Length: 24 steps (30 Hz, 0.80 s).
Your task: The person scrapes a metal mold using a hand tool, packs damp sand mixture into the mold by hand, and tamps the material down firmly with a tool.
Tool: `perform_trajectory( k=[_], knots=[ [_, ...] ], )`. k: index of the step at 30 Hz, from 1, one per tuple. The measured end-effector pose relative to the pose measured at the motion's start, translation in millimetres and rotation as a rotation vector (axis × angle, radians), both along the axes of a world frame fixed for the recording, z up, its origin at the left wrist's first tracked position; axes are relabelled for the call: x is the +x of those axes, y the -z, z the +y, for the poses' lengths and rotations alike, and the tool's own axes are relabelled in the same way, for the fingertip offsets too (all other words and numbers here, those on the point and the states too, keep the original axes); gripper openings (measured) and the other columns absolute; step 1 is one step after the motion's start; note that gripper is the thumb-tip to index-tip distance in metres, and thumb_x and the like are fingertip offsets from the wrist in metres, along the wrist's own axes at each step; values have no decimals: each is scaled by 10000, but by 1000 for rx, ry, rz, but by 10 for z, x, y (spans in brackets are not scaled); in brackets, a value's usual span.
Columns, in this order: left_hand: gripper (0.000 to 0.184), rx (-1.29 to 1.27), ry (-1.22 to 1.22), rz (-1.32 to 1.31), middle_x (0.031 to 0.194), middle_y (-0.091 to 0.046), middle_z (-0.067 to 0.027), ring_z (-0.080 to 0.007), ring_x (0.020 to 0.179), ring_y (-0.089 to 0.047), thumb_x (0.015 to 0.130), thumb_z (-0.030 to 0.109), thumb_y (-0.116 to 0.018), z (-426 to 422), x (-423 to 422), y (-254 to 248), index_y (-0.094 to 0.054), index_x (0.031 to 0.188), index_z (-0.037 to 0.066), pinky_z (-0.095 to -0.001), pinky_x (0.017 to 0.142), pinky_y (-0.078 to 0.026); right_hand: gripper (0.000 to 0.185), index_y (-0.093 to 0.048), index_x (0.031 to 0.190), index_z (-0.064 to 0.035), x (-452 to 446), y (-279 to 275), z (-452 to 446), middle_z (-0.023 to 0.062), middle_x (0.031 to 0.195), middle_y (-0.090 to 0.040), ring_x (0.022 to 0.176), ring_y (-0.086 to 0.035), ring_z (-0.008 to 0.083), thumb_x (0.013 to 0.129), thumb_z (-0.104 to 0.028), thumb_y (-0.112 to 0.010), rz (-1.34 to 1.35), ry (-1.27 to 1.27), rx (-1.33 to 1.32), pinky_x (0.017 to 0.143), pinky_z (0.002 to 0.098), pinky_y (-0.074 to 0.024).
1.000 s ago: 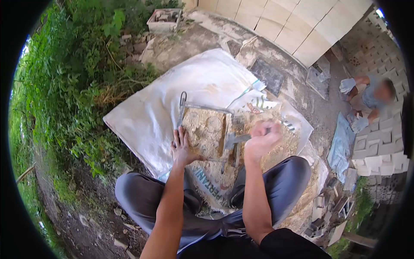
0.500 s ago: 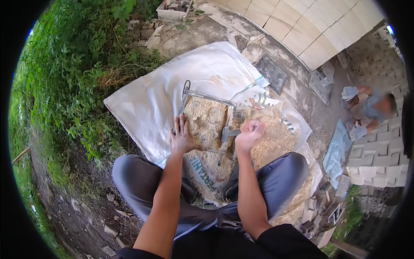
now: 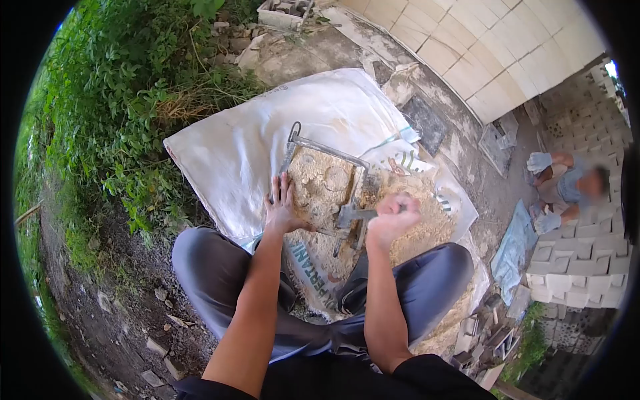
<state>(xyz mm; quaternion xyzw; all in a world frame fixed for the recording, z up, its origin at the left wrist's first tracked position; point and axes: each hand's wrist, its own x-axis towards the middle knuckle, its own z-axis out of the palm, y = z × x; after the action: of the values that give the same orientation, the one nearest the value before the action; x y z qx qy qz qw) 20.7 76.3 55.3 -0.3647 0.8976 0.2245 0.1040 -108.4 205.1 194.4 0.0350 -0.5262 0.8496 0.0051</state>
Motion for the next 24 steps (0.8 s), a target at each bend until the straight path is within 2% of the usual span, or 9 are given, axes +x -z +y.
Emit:
perform_trajectory(
  k=[3,8,10,14,18,20,21,22,24],
  knots=[
    [1434,-1,1,35,1550,87,-116,-290,1423,120,350,666,-795,27,54,80,-154,1462,25,-548,1104,-93,430,-268,602,-132,98,-369,119,-20,514,-174,432,-196,109,902,-405,-411,-27,35,-33,432,272,-152],
    [1434,10,-13,38,1552,79,-114,-289,1423,117,350,651,-802,11,18,8,-152,1463,23,-554,1104,-86,415,-243,546,-131,51,-183,95,-22,499,-214,428,-193,106,854,-361,-400,-36,45,-97,417,270,-143],
    [1440,-18,-24,36,1552,78,-109,-289,1422,122,354,650,-803,-79,-57,0,-133,1468,32,-559,1104,-79,453,-266,529,-124,-50,-183,169,-17,473,-223,411,-202,112,856,-398,-416,-251,-7,-204,406,280,-142],
    [1429,-8,-4,61,1553,69,-108,-290,1422,121,353,653,-804,8,52,71,-150,1465,37,-552,1111,-57,517,-290,516,-93,-71,-473,260,-2,451,-257,398,-201,110,874,-446,-411,108,-632,-196,404,283,-152],
    [1428,-19,-4,99,1553,61,-108,-295,1423,110,339,643,-811,-2,59,74,-168,1459,33,-545,1118,-32,536,-364,544,-64,-160,-169,143,6,465,-277,399,-253,114,881,-477,-415,175,-864,-123,404,277,-184],
    [1440,-7,9,129,1551,72,-108,-287,1419,134,323,635,-819,-20,85,132,-167,1462,42,-551,1117,2,540,-386,558,-58,-37,-62,63,14,481,-308,412,-291,118,904,-472,-407,138,-811,-55,404,277,-209],
    [1440,-14,0,133,1551,72,-108,-287,1419,134,323,635,-819,-46,104,164,-167,1462,42,-551,1117,2,537,-387,559,-60,46,-129,10,17,487,-320,418,-302,119,915,-462,-406,31,-451,-51,404,278,-216],
    [1351,16,-74,238,1544,12,-126,-304,1411,32,388,553,-828,-90,124,191,-174,1459,50,-516,1118,-73,535,-388,560,-62,91,-187,-29,19,493,-332,424,-312,119,926,-452,-405,-73,-95,-48,404,278,-223],
    [1186,96,-200,444,1530,-107,-161,-337,1394,-173,518,388,-845,-84,179,196,-190,1453,66,-445,1119,-223,505,-390,564,-59,115,-181,128,22,491,-331,419,-311,121,943,-394,-396,48,3,-9,404,284,-229]
  ],
)
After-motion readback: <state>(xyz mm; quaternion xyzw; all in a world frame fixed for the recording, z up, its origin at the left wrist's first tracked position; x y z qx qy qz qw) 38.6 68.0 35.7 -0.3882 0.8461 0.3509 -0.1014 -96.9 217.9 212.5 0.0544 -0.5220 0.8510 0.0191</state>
